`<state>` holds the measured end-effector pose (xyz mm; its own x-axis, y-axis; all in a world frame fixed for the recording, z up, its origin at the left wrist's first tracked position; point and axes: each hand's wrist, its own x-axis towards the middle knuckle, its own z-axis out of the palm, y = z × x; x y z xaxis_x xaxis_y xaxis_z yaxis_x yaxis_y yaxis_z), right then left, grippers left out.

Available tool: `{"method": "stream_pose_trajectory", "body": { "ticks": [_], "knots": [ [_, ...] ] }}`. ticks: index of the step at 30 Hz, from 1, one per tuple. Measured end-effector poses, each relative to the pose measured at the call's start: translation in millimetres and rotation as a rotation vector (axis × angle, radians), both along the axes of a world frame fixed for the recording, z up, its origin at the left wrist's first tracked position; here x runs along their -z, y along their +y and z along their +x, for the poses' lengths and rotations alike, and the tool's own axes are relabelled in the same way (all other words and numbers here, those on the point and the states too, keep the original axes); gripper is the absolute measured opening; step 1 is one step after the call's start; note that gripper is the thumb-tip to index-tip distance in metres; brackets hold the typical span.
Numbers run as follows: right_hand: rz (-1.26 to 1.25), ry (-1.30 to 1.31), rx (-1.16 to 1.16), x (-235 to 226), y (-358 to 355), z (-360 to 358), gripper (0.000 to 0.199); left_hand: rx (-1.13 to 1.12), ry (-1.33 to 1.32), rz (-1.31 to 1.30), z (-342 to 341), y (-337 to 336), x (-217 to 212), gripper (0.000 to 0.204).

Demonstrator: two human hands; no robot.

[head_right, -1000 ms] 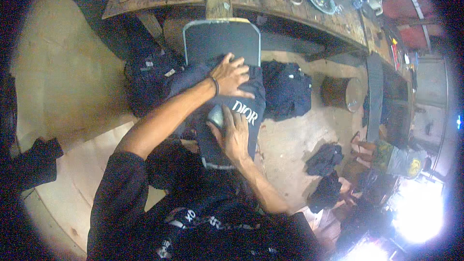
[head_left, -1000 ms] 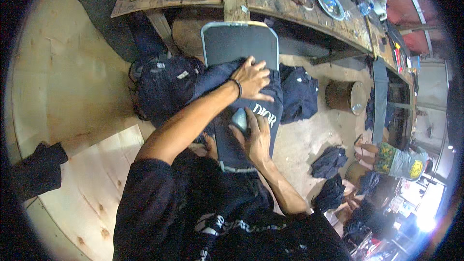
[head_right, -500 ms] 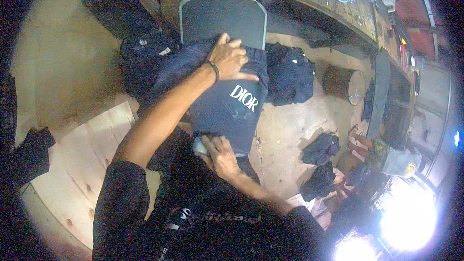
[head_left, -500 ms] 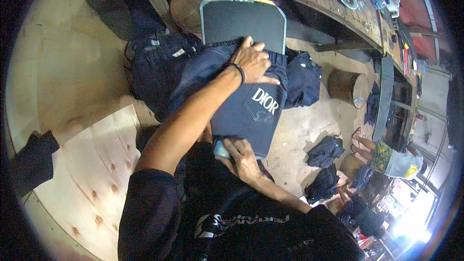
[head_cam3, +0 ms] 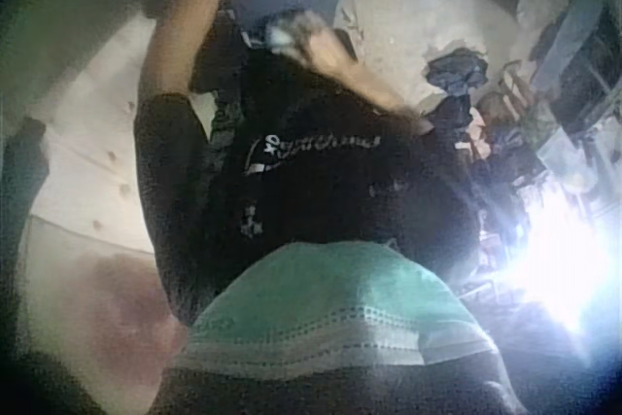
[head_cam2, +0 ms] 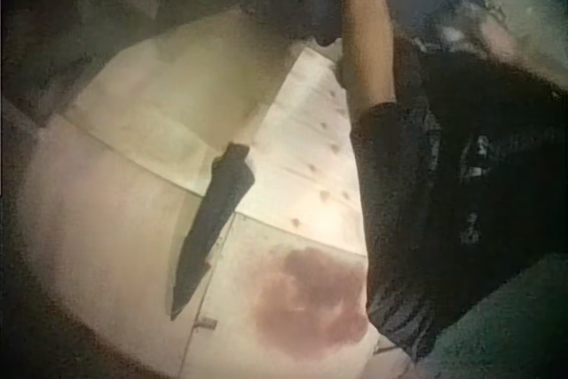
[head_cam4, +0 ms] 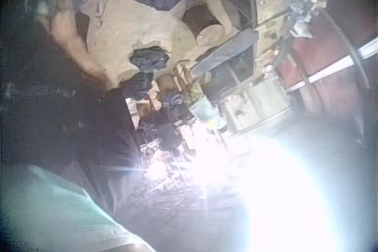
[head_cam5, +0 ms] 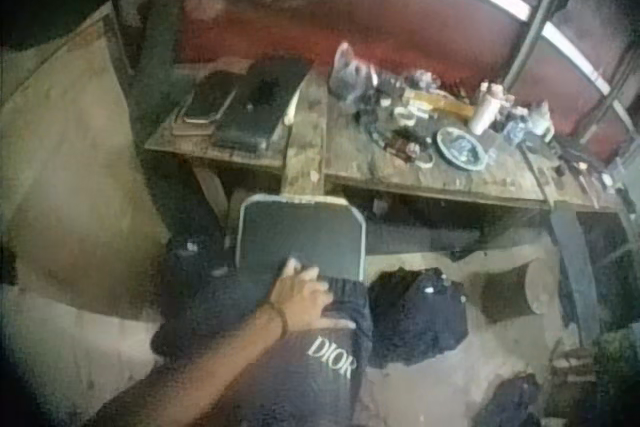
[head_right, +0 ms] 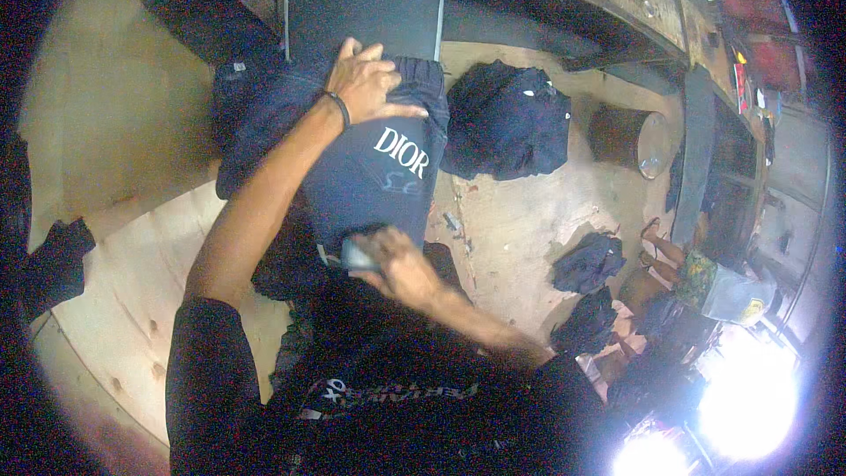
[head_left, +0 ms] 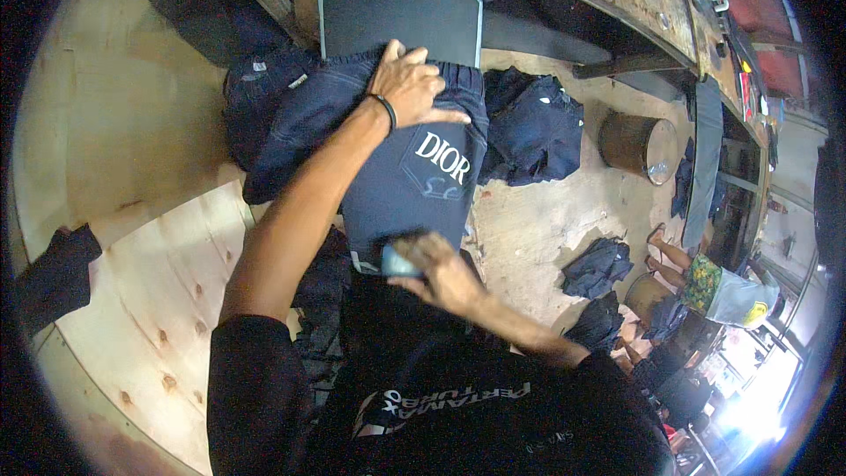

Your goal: The person irons dark-colored pants on a small ironing board using a handheld iron. They repeatedly smooth the fabric, flip the pants, and continue ironing different sections. The pants are handled one at a time and placed aside after ironing.

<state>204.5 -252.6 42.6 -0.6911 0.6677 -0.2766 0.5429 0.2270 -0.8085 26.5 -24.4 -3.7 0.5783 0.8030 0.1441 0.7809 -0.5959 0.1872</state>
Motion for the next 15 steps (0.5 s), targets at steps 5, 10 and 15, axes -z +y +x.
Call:
{"method": "stream_pose_trajectory", "body": {
  "ticks": [5, 10, 15],
  "knots": [
    [0.233, -0.083, 0.194, 0, -21, 15, 0.063, -0.052, 0.128, -0.104, 6, -3, -27, 0.085],
    [0.493, 0.080, 0.503, -24, 64, 29, 0.068, -0.352, -0.080, 0.284, 6, -55, -38, 0.081],
    [0.654, 0.047, 0.565, 27, 122, -10, 0.072, -0.875, -0.457, 0.036, -16, -205, 43, 0.089]
  ]
}}
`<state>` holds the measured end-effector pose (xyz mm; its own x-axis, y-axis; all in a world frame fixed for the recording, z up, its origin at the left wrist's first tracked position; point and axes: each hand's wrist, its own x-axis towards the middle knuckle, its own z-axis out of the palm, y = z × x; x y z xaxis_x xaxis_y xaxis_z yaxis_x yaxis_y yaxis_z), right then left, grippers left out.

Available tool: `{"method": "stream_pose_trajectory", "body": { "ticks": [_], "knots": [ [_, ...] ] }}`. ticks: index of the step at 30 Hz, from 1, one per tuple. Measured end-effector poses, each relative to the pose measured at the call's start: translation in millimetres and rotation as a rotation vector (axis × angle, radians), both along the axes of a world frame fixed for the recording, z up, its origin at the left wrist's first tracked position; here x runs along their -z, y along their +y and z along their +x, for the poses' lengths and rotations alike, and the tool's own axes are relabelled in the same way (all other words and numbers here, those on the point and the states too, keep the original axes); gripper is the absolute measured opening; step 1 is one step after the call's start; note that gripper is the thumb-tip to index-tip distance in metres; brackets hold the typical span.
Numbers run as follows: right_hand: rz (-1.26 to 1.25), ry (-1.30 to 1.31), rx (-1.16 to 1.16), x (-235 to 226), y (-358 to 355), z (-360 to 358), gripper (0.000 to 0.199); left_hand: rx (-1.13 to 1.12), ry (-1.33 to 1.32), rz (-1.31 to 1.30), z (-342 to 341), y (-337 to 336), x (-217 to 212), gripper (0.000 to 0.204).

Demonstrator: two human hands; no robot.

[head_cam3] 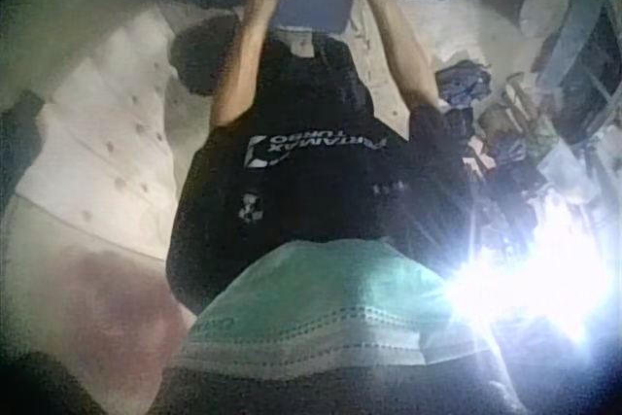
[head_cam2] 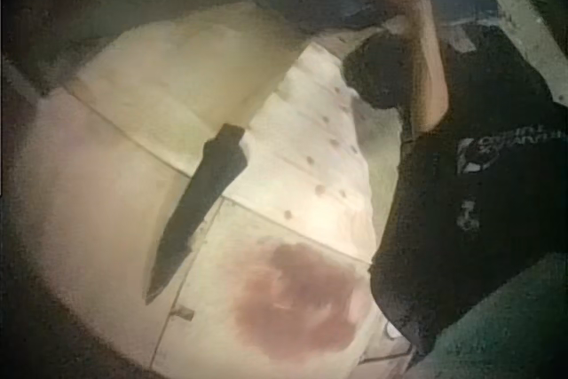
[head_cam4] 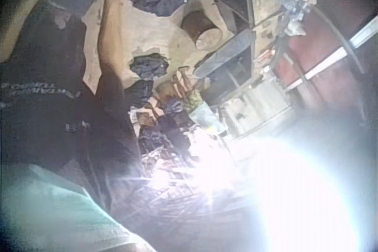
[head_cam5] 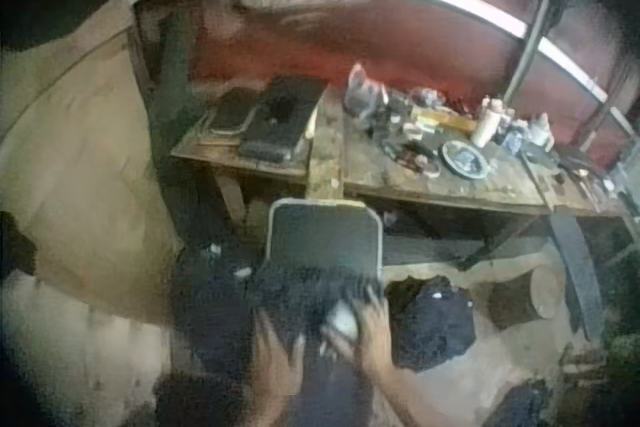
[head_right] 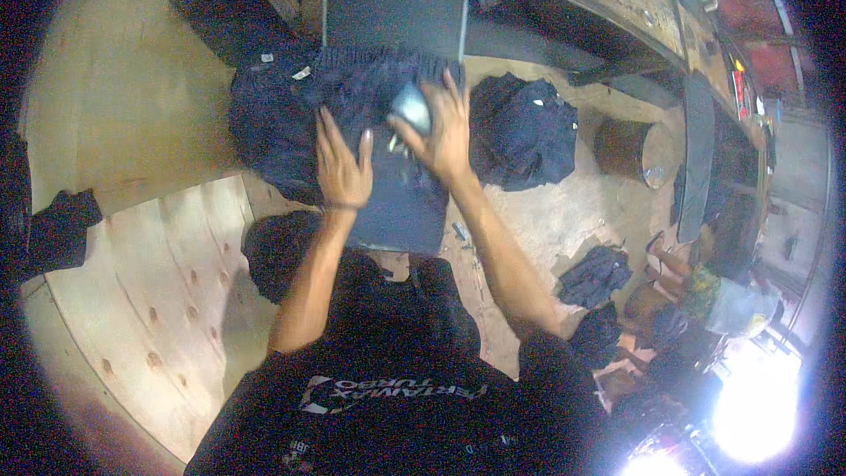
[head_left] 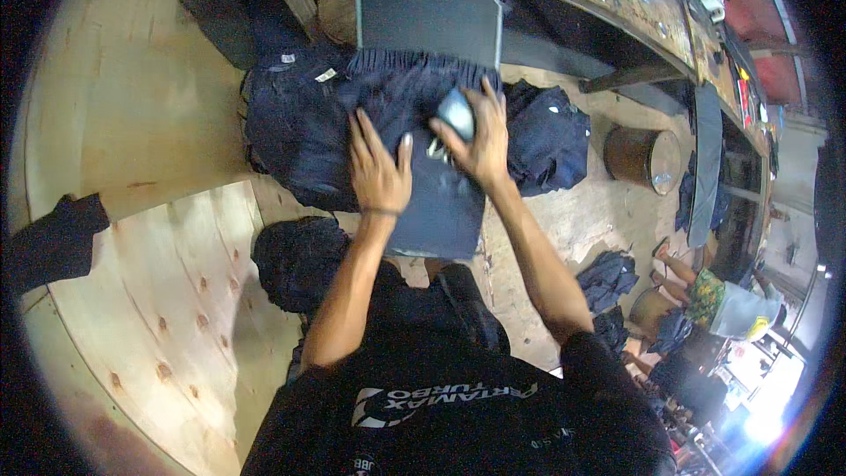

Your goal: The person irons dark-colored pants on a small ironing board using a handheld iron. They repeatedly smooth the fabric, flip the pants, and continue ironing different sections. The pants are handled one at a time and placed aside after ironing.

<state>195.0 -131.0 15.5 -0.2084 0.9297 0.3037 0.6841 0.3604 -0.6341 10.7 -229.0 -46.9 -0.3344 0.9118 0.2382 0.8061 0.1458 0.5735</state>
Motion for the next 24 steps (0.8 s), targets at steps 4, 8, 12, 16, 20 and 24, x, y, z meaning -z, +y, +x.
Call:
{"method": "stream_pose_trajectory", "body": {
  "ticks": [4, 8, 12, 16, 20, 24],
  "knots": [
    [-0.081, -0.237, -0.209, 19, -95, -61, 0.074, 0.056, -0.517, -0.447, -35, -145, 96, 0.057],
    [-0.062, -0.030, -0.337, 18, -80, -177, 0.075, 0.000, -0.759, -0.869, -89, -170, 134, 0.051],
    [-0.248, 0.465, -0.448, -24, -39, -190, 0.073, -0.089, -0.851, -0.232, -95, -93, 51, 0.054],
    [0.394, 0.089, -0.011, -52, -15, -95, 0.078, 0.065, -0.511, -0.261, -36, -5, -53, 0.093],
    [0.302, -0.097, 0.206, -12, 48, -29, 0.070, -0.068, -0.561, -0.525, -25, 98, -54, 0.117],
    [0.185, -0.065, 0.269, 42, 125, -17, 0.067, -0.037, 0.252, 0.065, -31, 141, -49, 0.108]
  ]
}}
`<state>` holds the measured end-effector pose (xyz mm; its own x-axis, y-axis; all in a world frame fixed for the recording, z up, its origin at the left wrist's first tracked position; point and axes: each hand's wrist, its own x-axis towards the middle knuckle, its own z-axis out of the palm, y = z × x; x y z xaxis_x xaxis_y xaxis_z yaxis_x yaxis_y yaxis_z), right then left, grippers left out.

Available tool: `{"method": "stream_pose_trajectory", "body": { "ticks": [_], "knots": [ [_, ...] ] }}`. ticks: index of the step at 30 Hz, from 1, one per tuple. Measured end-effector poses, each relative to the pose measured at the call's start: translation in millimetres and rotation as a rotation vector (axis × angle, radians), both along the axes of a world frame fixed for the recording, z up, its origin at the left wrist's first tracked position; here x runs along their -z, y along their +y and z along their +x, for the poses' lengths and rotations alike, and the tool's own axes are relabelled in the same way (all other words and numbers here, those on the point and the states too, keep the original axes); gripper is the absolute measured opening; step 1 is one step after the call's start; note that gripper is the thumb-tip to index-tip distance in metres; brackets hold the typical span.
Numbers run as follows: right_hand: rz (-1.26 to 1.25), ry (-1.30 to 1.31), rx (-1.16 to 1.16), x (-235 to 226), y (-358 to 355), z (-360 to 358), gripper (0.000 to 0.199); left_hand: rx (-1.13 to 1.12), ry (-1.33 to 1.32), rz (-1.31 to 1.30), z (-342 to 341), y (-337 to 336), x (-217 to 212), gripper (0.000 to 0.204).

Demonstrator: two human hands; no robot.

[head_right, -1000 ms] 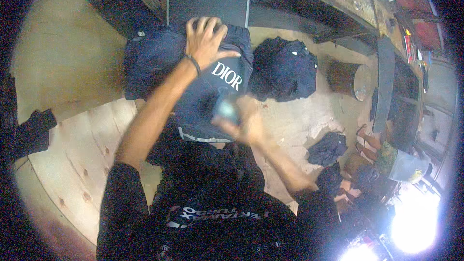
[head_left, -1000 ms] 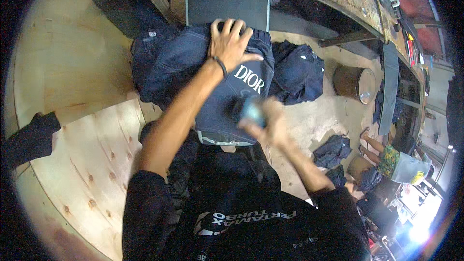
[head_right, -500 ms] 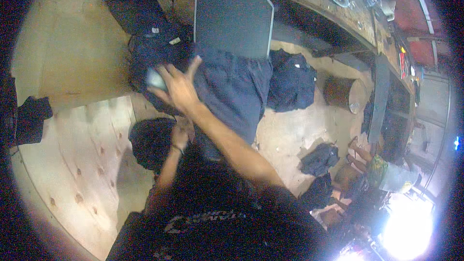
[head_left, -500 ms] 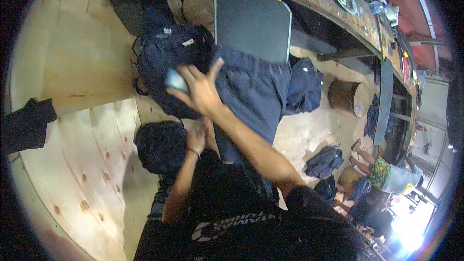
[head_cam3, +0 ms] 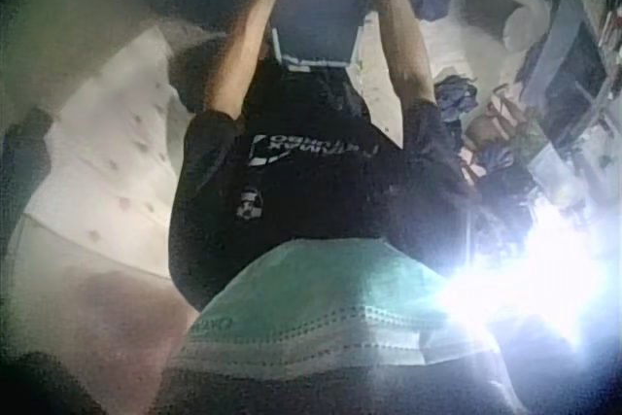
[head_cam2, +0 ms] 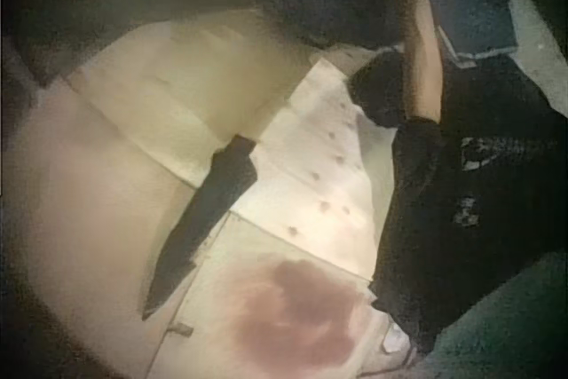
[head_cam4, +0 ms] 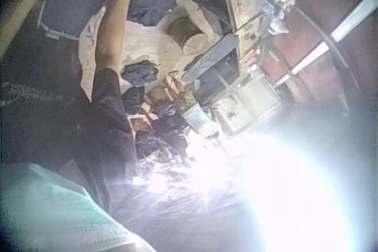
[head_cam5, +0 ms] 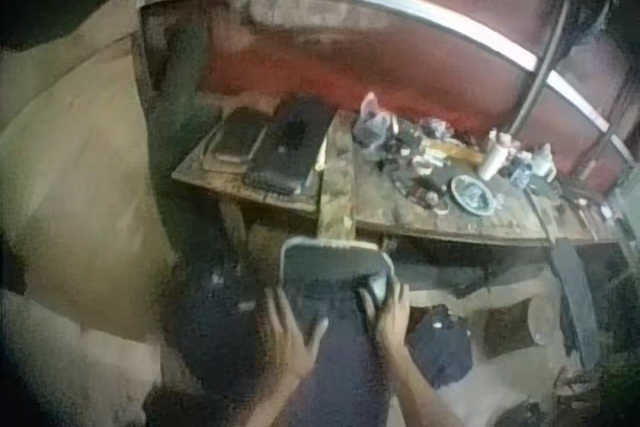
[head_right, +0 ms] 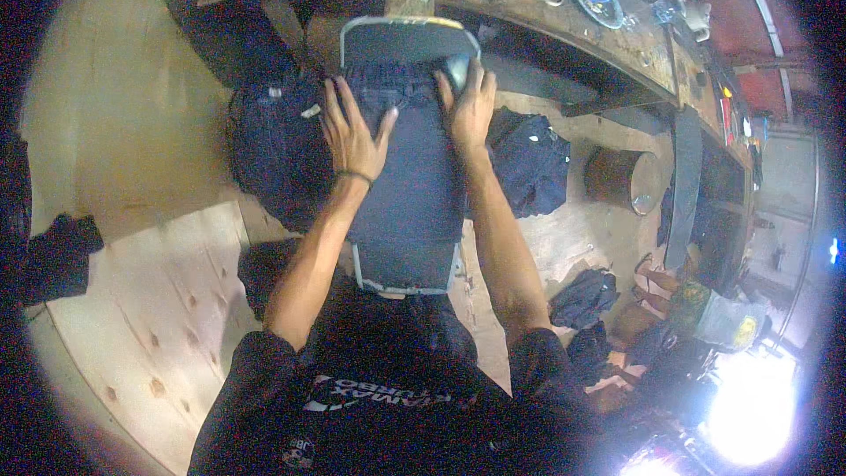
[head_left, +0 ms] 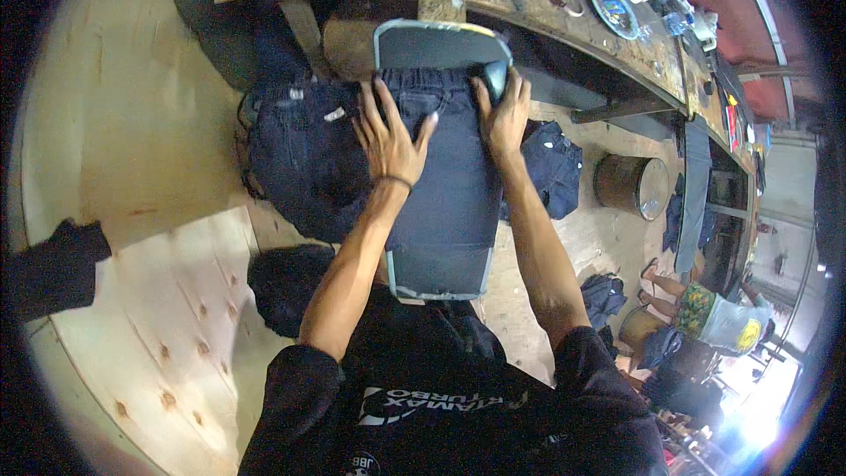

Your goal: The person irons dark-colored pants on a small ironing board using a handheld iron. They repeatedly smooth the fabric, flip the pants, and continue ironing different sections. The pants are handled one at a time and placed aside after ironing.

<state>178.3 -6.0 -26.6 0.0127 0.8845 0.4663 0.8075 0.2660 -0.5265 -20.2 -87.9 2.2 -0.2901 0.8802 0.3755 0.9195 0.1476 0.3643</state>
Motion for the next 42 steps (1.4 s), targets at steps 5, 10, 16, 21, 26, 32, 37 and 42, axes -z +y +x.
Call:
{"method": "stream_pose_trajectory", "body": {
  "ticks": [5, 10, 16, 21, 26, 32, 37, 42],
  "knots": [
    [0.050, 0.020, 0.002, 4, 19, 0, 0.070, 0.427, -0.144, -0.655, 9, 24, -51, 0.082],
    [0.085, 0.047, 0.005, -5, 7, -2, 0.069, 0.790, -0.408, -0.920, -14, 71, -39, 0.074],
    [-0.011, 0.097, 0.037, 3, 19, 2, 0.068, 0.838, -0.868, -0.850, -44, 66, -17, 0.071],
    [0.005, 0.127, 0.068, -69, -53, 3, 0.066, 0.449, -0.176, -0.495, -32, 49, -30, 0.104],
    [-0.442, -0.193, -0.909, -97, -140, -10, 0.071, 0.533, -0.107, -0.516, -30, 50, -16, 0.133],
    [-0.479, -0.127, -0.810, -65, -109, -9, 0.067, 0.368, 0.037, -0.227, -32, 64, -5, 0.152],
    [-0.620, -0.065, -1.158, -40, -138, 21, 0.063, 0.311, -0.008, -0.312, -28, 69, -5, 0.153],
    [-0.531, -0.172, -0.776, -48, -132, 28, 0.059, 0.290, -0.020, -0.298, -28, 69, -2, 0.152]
  ]
}}
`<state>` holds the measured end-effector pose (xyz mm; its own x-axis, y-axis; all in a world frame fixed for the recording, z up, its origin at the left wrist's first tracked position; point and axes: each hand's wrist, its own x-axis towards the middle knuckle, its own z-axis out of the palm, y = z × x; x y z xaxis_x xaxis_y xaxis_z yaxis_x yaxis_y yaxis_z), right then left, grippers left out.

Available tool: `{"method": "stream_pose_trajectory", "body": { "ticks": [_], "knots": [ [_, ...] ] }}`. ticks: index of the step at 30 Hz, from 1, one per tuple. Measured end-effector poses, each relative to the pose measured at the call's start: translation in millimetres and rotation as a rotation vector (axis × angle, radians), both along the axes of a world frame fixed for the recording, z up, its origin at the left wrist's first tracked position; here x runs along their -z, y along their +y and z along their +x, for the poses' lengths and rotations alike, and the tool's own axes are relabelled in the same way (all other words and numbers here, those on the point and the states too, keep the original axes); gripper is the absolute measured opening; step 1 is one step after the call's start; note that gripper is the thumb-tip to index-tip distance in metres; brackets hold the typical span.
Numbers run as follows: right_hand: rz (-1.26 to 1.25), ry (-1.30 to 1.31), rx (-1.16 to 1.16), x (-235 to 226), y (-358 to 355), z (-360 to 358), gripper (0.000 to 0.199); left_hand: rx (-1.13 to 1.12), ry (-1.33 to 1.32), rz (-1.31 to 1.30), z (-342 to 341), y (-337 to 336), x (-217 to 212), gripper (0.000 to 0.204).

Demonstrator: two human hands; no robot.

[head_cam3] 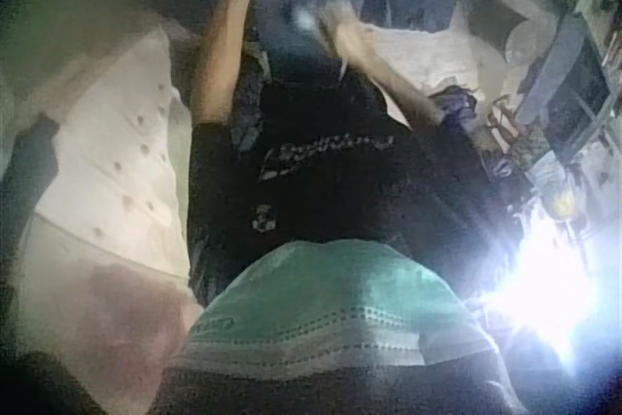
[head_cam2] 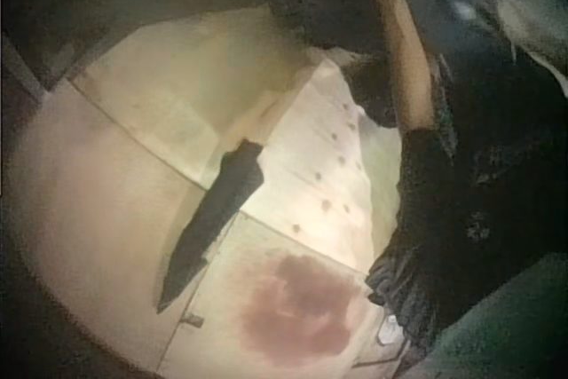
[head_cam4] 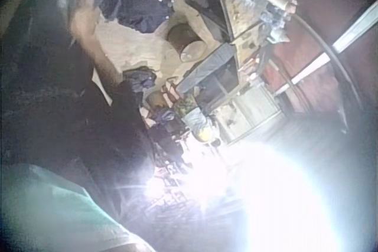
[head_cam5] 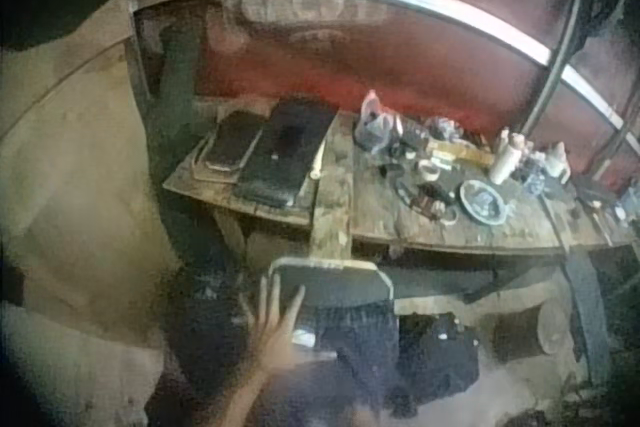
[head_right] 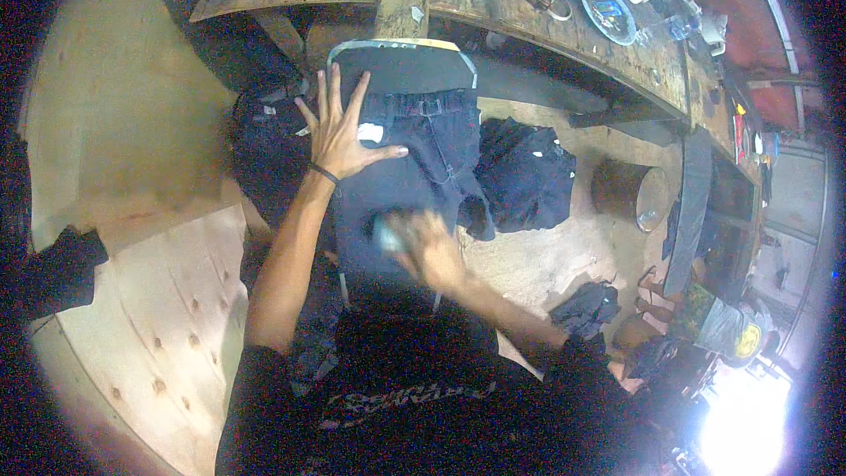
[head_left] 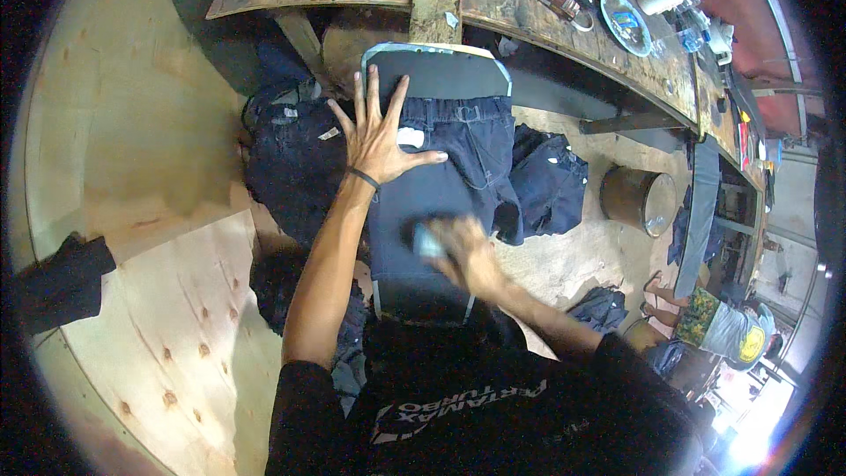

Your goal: The person irons dark-colored pants on a small ironing board using a handheld iron. They repeatedly smooth the fabric, flip the pants, and continue ironing different sections. The pants are handled one at a time and placed aside after ironing.

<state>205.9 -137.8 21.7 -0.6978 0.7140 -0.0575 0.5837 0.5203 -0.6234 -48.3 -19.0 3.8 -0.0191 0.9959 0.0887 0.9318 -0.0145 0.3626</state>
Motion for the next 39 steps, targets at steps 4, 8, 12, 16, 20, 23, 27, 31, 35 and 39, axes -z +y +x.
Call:
{"method": "stream_pose_trajectory", "body": {
  "ticks": [4, 8, 12, 16, 20, 23, 27, 31, 35, 39],
  "knots": [
    [-0.031, 0.117, -0.001, -37, 34, 0, 0.060, 0.007, 0.015, 0.043, 1, 3, 0, 0.150],
    [-0.030, 0.044, 0.086, -51, 7, 0, 0.064, 0.019, 0.016, 0.010, 1, 4, 0, 0.147],
    [-0.052, 0.109, 0.149, -31, 2, -22, 0.067, 0.027, -0.032, 0.050, -3, 3, 7, 0.146],
    [0.054, 0.079, 0.194, -17, -36, -38, 0.064, 0.018, -0.022, 0.090, -5, 1, 7, 0.143],
    [-0.194, 0.049, 0.255, -47, -26, -12, 0.047, 0.022, -0.067, 0.146, -1, -3, -5, 0.140],
    [-0.038, 0.225, 0.615, -53, 21, 30, 0.046, 0.033, -0.077, 0.290, 1, -18, -9, 0.134],
    [-0.085, 0.152, 0.822, -16, 92, 65, 0.040, -0.036, -0.414, 0.455, -8, -65, 17, 0.095],
    [-0.702, -0.005, 0.558, -3, 85, 49, 0.068, -0.260, -1.142, -0.245, -7, -117, 66, 0.076],
    [-0.782, -0.093, 0.700, -34, 3, 27, 0.076, -0.272, -1.032, -0.206, 1, -185, 85, 0.073],
    [-0.773, -0.107, 0.686, -11, -72, 43, 0.070, -0.263, -0.923, -0.432, 12, -290, 57, 0.077]
  ]
}}
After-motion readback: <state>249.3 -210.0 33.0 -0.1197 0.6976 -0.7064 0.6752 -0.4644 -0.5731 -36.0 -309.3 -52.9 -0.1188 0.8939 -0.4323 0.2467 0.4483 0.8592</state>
